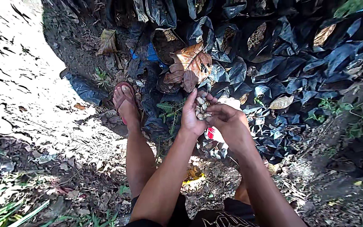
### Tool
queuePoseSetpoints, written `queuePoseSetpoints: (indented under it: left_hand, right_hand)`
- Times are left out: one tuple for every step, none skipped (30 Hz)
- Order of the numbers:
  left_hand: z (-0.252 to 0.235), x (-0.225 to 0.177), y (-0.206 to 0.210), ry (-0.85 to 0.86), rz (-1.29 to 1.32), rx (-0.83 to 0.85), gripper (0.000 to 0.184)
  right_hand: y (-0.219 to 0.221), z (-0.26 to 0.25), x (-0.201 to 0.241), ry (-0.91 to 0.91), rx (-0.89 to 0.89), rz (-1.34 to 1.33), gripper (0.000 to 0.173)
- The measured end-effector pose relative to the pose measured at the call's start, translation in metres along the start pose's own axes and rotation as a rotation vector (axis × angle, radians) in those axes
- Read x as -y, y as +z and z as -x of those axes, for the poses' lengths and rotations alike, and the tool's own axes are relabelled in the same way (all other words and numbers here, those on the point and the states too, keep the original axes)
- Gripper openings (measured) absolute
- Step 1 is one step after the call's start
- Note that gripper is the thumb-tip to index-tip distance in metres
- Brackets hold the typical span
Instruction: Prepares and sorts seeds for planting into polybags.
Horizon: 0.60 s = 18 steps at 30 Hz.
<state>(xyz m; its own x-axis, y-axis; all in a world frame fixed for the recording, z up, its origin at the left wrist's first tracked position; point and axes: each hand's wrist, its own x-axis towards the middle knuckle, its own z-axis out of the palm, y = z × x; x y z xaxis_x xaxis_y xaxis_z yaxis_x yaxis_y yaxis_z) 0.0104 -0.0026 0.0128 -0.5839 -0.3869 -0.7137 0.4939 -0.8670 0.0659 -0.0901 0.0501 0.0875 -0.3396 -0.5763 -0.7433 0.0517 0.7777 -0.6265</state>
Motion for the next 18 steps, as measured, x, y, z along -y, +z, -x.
queuePoseSetpoints:
  left_hand:
    - [0.0, -0.001, -0.001, -0.013, -0.003, -0.011, 0.046]
    - [-0.001, -0.002, -0.001, -0.02, -0.002, -0.018, 0.047]
    - [-0.001, -0.002, -0.001, -0.017, 0.001, -0.013, 0.047]
    - [-0.001, -0.003, -0.001, -0.01, 0.01, -0.006, 0.046]
    - [-0.002, -0.003, 0.0, -0.006, 0.014, -0.007, 0.045]
    - [-0.002, -0.003, 0.001, -0.005, 0.015, -0.013, 0.045]
    - [-0.002, -0.003, 0.001, -0.009, 0.009, -0.016, 0.045]
    - [-0.001, -0.002, 0.002, -0.011, 0.003, -0.021, 0.044]
    - [-0.001, -0.001, 0.002, -0.014, 0.005, -0.018, 0.043]
    - [-0.001, 0.0, 0.001, -0.021, 0.006, -0.014, 0.041]
    - [-0.001, 0.0, 0.0, -0.024, 0.012, -0.016, 0.04]
    - [-0.001, 0.001, 0.0, -0.022, 0.027, -0.014, 0.039]
    - [-0.002, 0.002, 0.0, -0.02, 0.04, -0.014, 0.039]
    - [-0.004, 0.002, 0.0, -0.022, 0.055, -0.023, 0.038]
    - [-0.006, 0.003, 0.002, -0.028, 0.077, -0.035, 0.038]
    - [-0.007, 0.003, 0.003, -0.03, 0.094, -0.049, 0.038]
    - [-0.008, 0.003, 0.003, -0.024, 0.104, -0.058, 0.038]
    - [-0.008, 0.003, 0.002, -0.015, 0.115, -0.062, 0.038]
  right_hand:
    - [-0.006, 0.0, -0.002, 0.027, 0.078, -0.224, 0.027]
    - [-0.011, 0.0, -0.002, 0.042, 0.155, -0.417, 0.03]
    - [-0.015, 0.0, -0.002, 0.048, 0.215, -0.553, 0.031]
    - [-0.018, 0.0, -0.001, 0.048, 0.258, -0.629, 0.031]
    - [-0.021, 0.0, -0.001, 0.044, 0.284, -0.663, 0.029]
    - [-0.022, 0.0, 0.0, 0.035, 0.298, -0.672, 0.028]
    - [-0.022, -0.001, 0.0, 0.02, 0.304, -0.666, 0.026]
    - [-0.021, -0.002, 0.0, 0.005, 0.294, -0.66, 0.024]
    - [-0.02, -0.002, 0.0, -0.003, 0.268, -0.663, 0.022]
    - [-0.019, -0.002, 0.001, -0.01, 0.234, -0.669, 0.021]
    - [-0.017, -0.002, 0.002, -0.015, 0.196, -0.665, 0.021]
    - [-0.015, -0.003, 0.003, -0.014, 0.161, -0.653, 0.022]
    - [-0.014, -0.004, 0.004, -0.01, 0.137, -0.65, 0.023]
    - [-0.014, -0.006, 0.005, -0.002, 0.13, -0.667, 0.024]
    - [-0.016, -0.009, 0.006, 0.015, 0.143, -0.713, 0.025]
    - [-0.018, -0.011, 0.007, 0.038, 0.167, -0.79, 0.025]
    - [-0.02, -0.014, 0.007, 0.064, 0.198, -0.883, 0.024]
    - [-0.022, -0.018, 0.006, 0.079, 0.247, -0.962, 0.021]
